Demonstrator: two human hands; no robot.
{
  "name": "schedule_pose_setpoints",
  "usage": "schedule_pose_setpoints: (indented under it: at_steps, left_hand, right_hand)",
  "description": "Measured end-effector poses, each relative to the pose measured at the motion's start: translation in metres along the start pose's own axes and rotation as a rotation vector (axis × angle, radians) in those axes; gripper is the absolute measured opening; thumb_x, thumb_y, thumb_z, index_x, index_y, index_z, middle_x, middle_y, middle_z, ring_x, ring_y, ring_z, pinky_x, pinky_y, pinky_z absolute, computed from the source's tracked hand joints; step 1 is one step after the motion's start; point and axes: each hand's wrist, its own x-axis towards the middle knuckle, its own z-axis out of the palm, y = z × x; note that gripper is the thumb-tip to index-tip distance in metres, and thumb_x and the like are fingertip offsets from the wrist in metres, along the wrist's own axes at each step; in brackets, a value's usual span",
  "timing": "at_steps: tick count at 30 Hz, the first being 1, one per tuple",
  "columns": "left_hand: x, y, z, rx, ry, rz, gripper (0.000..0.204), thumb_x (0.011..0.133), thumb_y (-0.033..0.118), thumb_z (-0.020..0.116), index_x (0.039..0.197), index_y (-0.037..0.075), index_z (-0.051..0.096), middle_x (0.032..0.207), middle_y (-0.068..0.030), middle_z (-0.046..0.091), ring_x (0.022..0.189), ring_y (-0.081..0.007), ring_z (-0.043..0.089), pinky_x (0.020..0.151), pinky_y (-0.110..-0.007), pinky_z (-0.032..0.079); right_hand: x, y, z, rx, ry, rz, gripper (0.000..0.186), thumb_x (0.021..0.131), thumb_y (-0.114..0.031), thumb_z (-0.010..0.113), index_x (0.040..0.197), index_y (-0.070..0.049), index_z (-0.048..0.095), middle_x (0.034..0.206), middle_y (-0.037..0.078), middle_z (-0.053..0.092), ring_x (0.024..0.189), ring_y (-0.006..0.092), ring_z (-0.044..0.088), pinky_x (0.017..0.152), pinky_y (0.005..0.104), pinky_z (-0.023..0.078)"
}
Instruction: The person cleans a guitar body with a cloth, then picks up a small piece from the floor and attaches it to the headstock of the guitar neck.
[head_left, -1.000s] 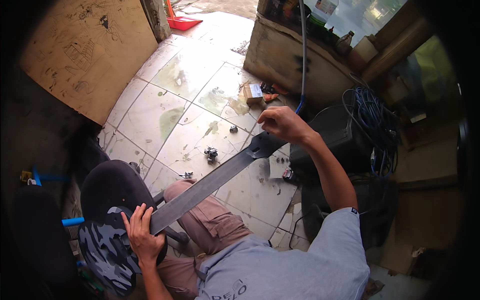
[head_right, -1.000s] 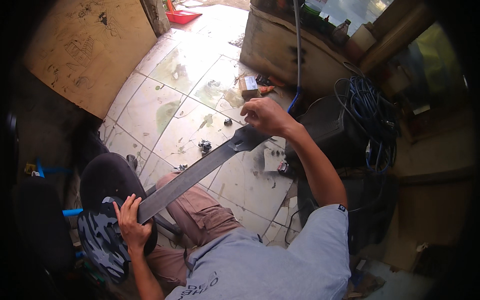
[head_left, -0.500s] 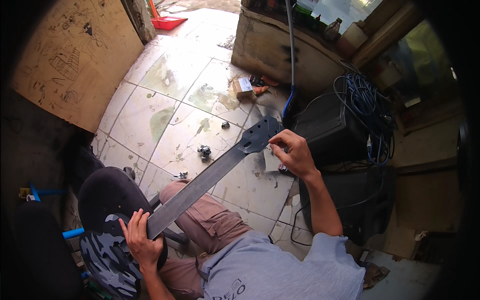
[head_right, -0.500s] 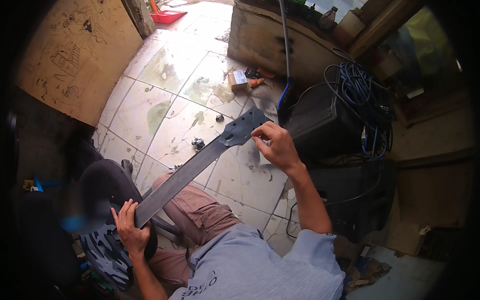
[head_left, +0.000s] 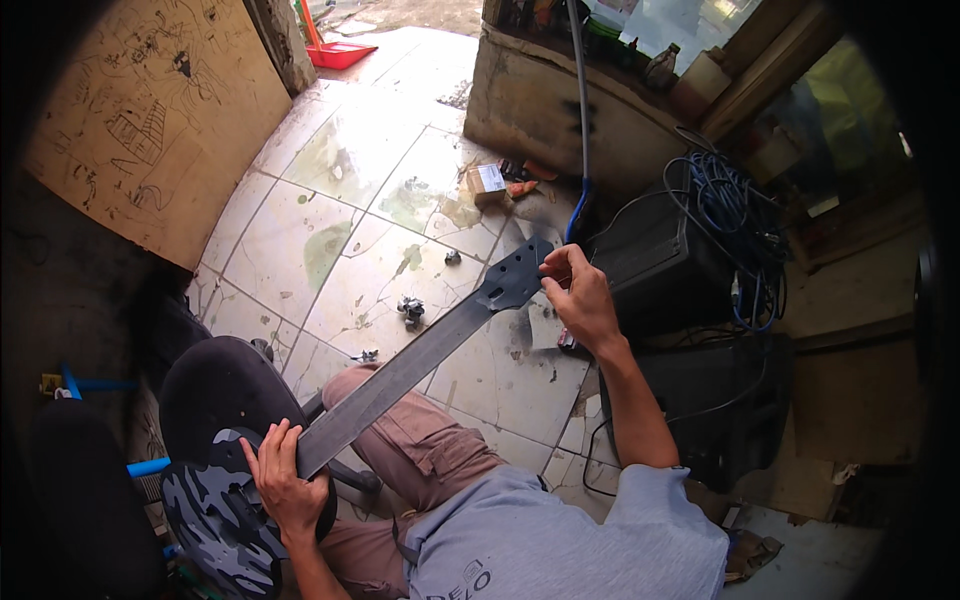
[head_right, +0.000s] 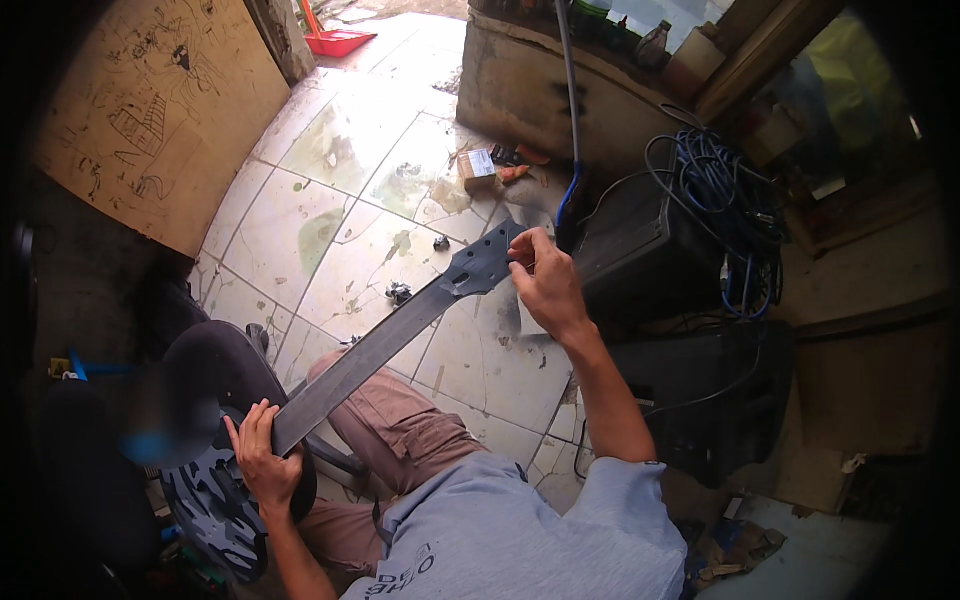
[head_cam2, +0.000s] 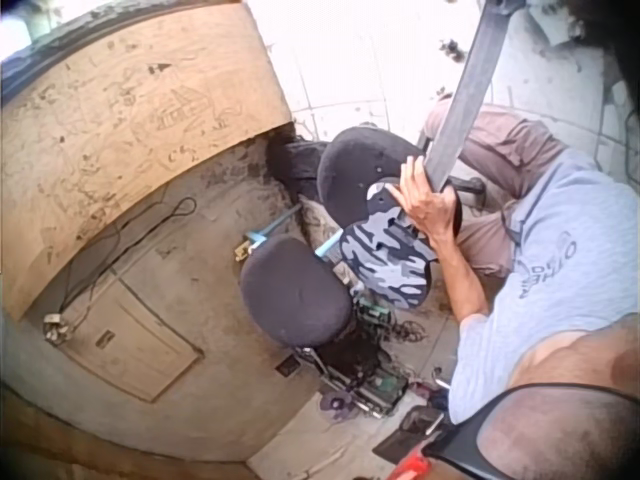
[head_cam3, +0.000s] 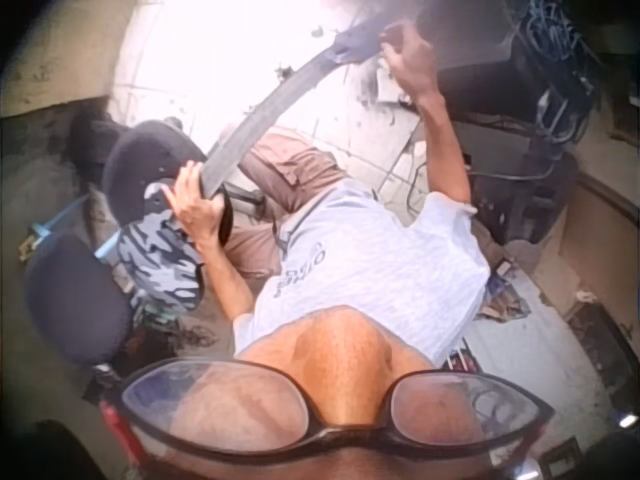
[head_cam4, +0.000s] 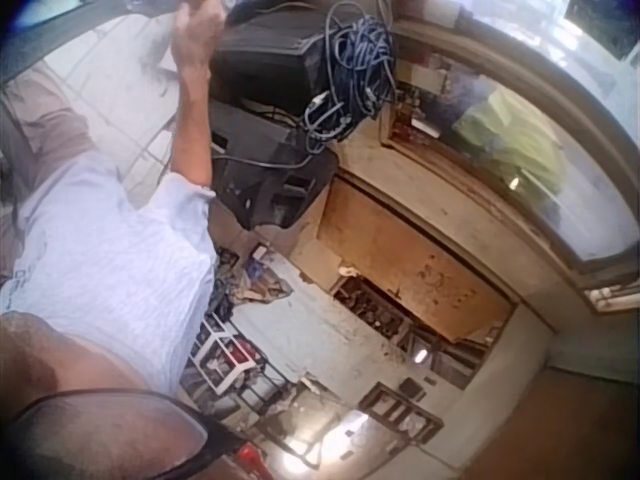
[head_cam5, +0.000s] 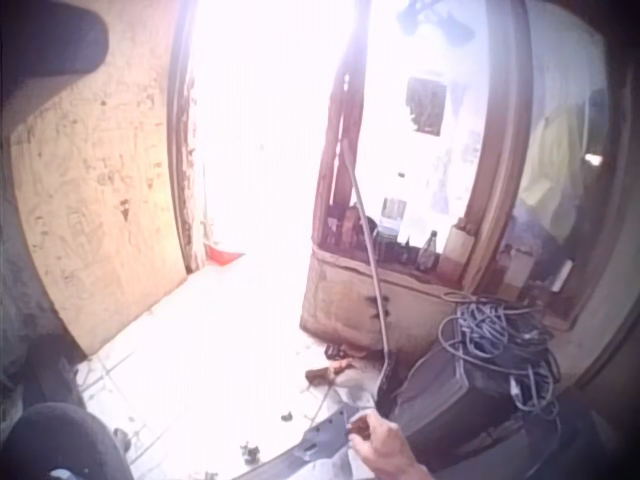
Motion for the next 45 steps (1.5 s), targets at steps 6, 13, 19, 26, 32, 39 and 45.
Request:
schedule_pose_setpoints:
  at_steps: [6, 13, 19, 26, 32, 39, 45]
  left_hand:
    - [-0.001, 0.0, 0.001, -0.006, 0.018, 0.003, 0.057, 0.065, 0.01, 0.071, 0.121, 0.005, 0.067, 0.131, -0.0133, 0.067, 0.128, -0.035, 0.06, 0.127, -0.061, 0.02]
    - [-0.001, 0.0, 0.001, -0.002, 0.01, 0.002, 0.057, 0.065, 0.01, 0.071, 0.122, 0.005, 0.066, 0.131, -0.0129, 0.066, 0.129, -0.0349, 0.059, 0.127, -0.061, 0.02]
    - [-0.005, -0.001, 0.005, 0.007, 0.026, 0.003, 0.058, 0.067, 0.01, 0.072, 0.124, 0.004, 0.065, 0.128, -0.0133, 0.068, 0.128, -0.0354, 0.06, 0.126, -0.061, 0.021]
    - [-0.007, 0.001, 0.006, 0.025, 0.034, 0.023, 0.058, 0.068, 0.007, 0.071, 0.126, 0.002, 0.064, 0.125, -0.0133, 0.069, 0.129, -0.0361, 0.06, 0.126, -0.061, 0.021]
    - [-0.007, -0.002, 0.007, 0.009, 0.039, 0.025, 0.059, 0.068, 0.008, 0.072, 0.126, 0.003, 0.064, 0.126, -0.0137, 0.069, 0.129, -0.0359, 0.06, 0.126, -0.062, 0.02]
    - [-0.009, -0.004, 0.006, 0.03, 0.039, 0.034, 0.058, 0.07, 0.012, 0.077, 0.126, 0.004, 0.064, 0.127, -0.0117, 0.068, 0.128, -0.0342, 0.061, 0.125, -0.065, 0.019]
    - [-0.008, -0.002, 0.006, 0.003, 0.047, 0.031, 0.057, 0.069, 0.009, 0.073, 0.125, 0.003, 0.064, 0.127, -0.0137, 0.068, 0.128, -0.0355, 0.061, 0.126, -0.064, 0.018]
  right_hand:
    - [0.007, 0.003, 0.004, 0.001, -0.055, 0.017, 0.026, 0.087, 0.003, 0.065, 0.112, 0.001, 0.059, 0.102, 0.015, 0.072, 0.088, 0.0207, 0.071, 0.08, 0.034, 0.056]
    - [0.016, 0.008, -0.002, 0.028, -0.178, 0.009, 0.025, 0.085, 0.004, 0.063, 0.11, 0.003, 0.062, 0.1, 0.015, 0.072, 0.085, 0.0198, 0.071, 0.079, 0.0336, 0.056]
    - [0.02, 0.007, -0.001, -0.009, -0.178, -0.014, 0.015, 0.087, 0.001, 0.066, 0.102, 0.004, 0.067, 0.091, 0.015, 0.073, 0.086, 0.0217, 0.072, 0.081, 0.0341, 0.056]
    - [0.021, 0.024, 0.007, -0.004, -0.185, 0.061, 0.014, 0.087, 0.004, 0.067, 0.102, 0.004, 0.069, 0.09, 0.012, 0.074, 0.086, 0.0186, 0.072, 0.082, 0.0325, 0.056]
    - [0.023, 0.04, 0.001, 0.179, -0.149, 0.016, 0.016, 0.086, 0.004, 0.067, 0.102, 0.001, 0.066, 0.092, 0.007, 0.071, 0.087, 0.0125, 0.069, 0.079, 0.0291, 0.056]
    - [0.028, 0.015, -0.008, -0.01, -0.222, -0.052, 0.016, 0.085, 0.002, 0.067, 0.1, 0.002, 0.061, 0.089, 0.008, 0.068, 0.083, 0.0124, 0.069, 0.076, 0.0295, 0.056]
    - [0.038, 0.002, -0.009, -0.26, -0.334, -0.188, 0.018, 0.081, 0.0, 0.067, 0.097, 0.002, 0.06, 0.087, 0.02, 0.069, 0.082, 0.0333, 0.071, 0.077, 0.0413, 0.055]
